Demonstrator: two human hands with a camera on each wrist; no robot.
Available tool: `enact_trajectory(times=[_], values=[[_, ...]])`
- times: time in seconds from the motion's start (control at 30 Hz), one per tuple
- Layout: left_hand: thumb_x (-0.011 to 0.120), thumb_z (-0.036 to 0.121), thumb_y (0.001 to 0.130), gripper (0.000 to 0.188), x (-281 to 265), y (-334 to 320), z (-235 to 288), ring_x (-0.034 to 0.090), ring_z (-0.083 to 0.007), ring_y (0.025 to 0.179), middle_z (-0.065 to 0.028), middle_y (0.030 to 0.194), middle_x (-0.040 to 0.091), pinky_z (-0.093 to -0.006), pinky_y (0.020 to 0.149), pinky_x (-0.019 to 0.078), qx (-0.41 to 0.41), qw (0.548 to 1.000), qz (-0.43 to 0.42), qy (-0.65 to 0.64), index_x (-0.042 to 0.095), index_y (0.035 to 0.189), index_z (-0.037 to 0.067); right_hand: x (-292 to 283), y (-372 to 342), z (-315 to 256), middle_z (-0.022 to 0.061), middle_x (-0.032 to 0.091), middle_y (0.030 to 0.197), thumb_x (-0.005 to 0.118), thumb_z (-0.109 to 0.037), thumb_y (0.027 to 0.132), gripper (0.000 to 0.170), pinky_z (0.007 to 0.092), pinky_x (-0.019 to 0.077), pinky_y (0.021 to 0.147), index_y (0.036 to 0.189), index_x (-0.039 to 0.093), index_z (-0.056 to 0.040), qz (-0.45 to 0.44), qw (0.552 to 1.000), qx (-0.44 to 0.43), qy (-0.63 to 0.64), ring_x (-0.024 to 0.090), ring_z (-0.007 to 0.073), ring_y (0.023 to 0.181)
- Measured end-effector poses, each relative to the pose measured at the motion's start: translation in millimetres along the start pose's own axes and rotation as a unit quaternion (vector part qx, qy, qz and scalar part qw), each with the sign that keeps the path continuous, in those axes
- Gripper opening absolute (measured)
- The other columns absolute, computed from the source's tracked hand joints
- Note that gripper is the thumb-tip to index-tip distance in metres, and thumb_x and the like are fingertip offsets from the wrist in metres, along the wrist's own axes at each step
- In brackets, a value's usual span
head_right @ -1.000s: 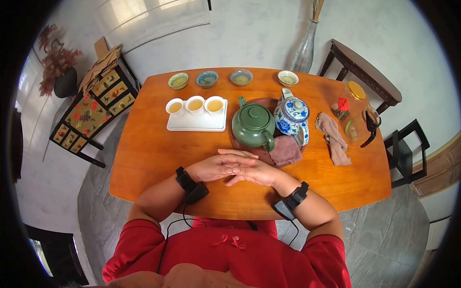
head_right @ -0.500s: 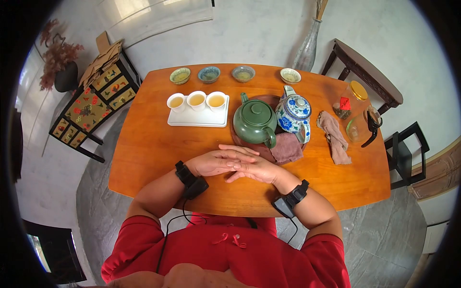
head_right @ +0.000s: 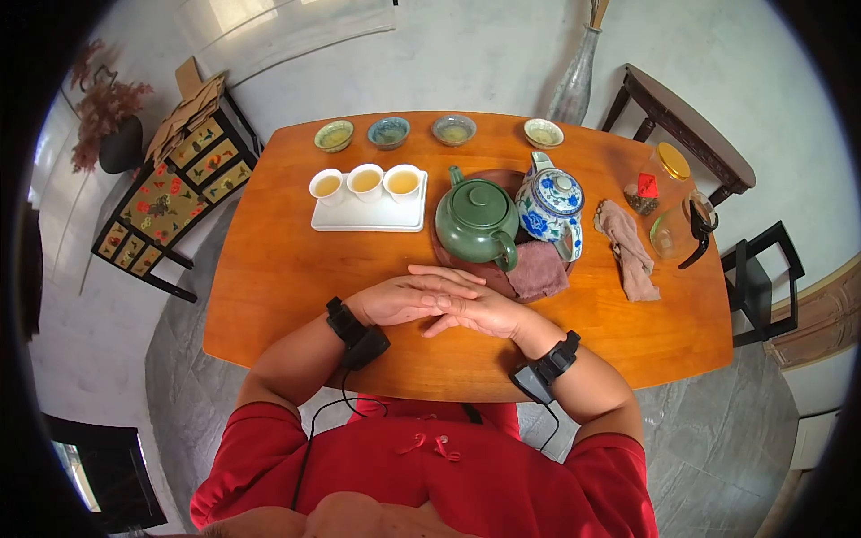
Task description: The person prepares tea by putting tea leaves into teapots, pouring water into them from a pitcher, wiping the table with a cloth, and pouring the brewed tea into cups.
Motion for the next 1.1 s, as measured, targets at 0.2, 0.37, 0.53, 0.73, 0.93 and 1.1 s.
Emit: enact_trajectory(times=[0.2,0.37,0.53,0.73,0.93,1.1], values=[[0.047,0.019,0.099,0.04,3.5,0.8,2.0,0.026,-0.0277,0.143,-0.0166,0.149,0.034,-0.0452,0.113,0.0282,0.004,0.999,-0.006,-0.035,0.053,0.134,0.002,2.2,-0.4,-2.4,0.0058,0.025,0.153,0.062,-0.026,0.095,0.071,0.0457,0.0513,0.095,0.151,0.022,-0.0064,0.0,1.0,0.011,-0.018,0.046,0.0257,0.128],[0.051,0.022,0.098,0.041,3.0,-1.1,6.3,0.026,-0.0287,0.143,-0.0173,0.148,0.035,-0.0459,0.112,0.0288,0.007,1.0,-0.005,0.026,0.054,0.134,0.002,0.2,0.2,-1.1,0.0093,0.027,0.152,0.064,-0.026,0.093,0.076,0.0504,0.0512,0.095,0.151,0.02,-0.0042,0.006,1.0,0.014,-0.003,0.046,0.0273,0.128],[0.048,0.013,0.098,0.039,3.9,1.2,6.2,0.03,-0.0256,0.141,-0.0149,0.148,0.035,-0.0419,0.113,0.0279,-0.012,0.999,-0.012,-0.039,0.052,0.135,0.001,-0.8,0.6,0.0,0.006,0.026,0.153,0.062,-0.029,0.095,0.07,0.0459,0.0518,0.095,0.15,0.025,-0.0062,0.002,1.0,0.004,0.012,0.044,0.0251,0.13],[0.049,0.013,0.097,0.04,4.5,-1.8,7.2,0.03,-0.0263,0.141,-0.0149,0.149,0.034,-0.0426,0.113,0.0283,0.006,1.0,-0.019,-0.011,0.052,0.136,0.003,0.4,0.2,-1.8,0.0081,0.025,0.153,0.064,-0.027,0.094,0.073,0.0479,0.051,0.096,0.15,0.022,-0.0049,0.008,1.0,0.009,-0.004,0.045,0.0264,0.129],[0.054,0.023,0.097,0.042,4.2,2.9,6.4,0.025,-0.0296,0.143,-0.018,0.148,0.035,-0.0463,0.112,0.0285,0.026,0.997,-0.009,0.068,0.054,0.133,0.002,-0.3,-0.1,-1.3,0.0073,0.028,0.151,0.063,-0.022,0.095,0.071,0.0438,0.0516,0.095,0.151,0.022,-0.0062,0.012,0.999,0.03,-0.01,0.048,0.0241,0.125],[0.054,0.025,0.096,0.045,3.1,0.1,7.0,0.025,-0.0297,0.144,-0.0184,0.149,0.033,-0.046,0.112,0.0281,0.003,0.997,-0.009,0.074,0.052,0.135,0.001,5.4,0.5,-4.7,0.013,0.038,0.142,0.063,-0.01,0.093,0.072,0.0452,0.0523,0.095,0.151,0.021,-0.0036,0.034,0.999,0.041,-0.002,0.056,0.0274,0.116]])
Point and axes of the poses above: each hand's wrist, its own y-axis towards the middle knuckle, its own x-axis out of the palm, z = x × y, the point moved 2 cm from there along y, towards the middle knuckle
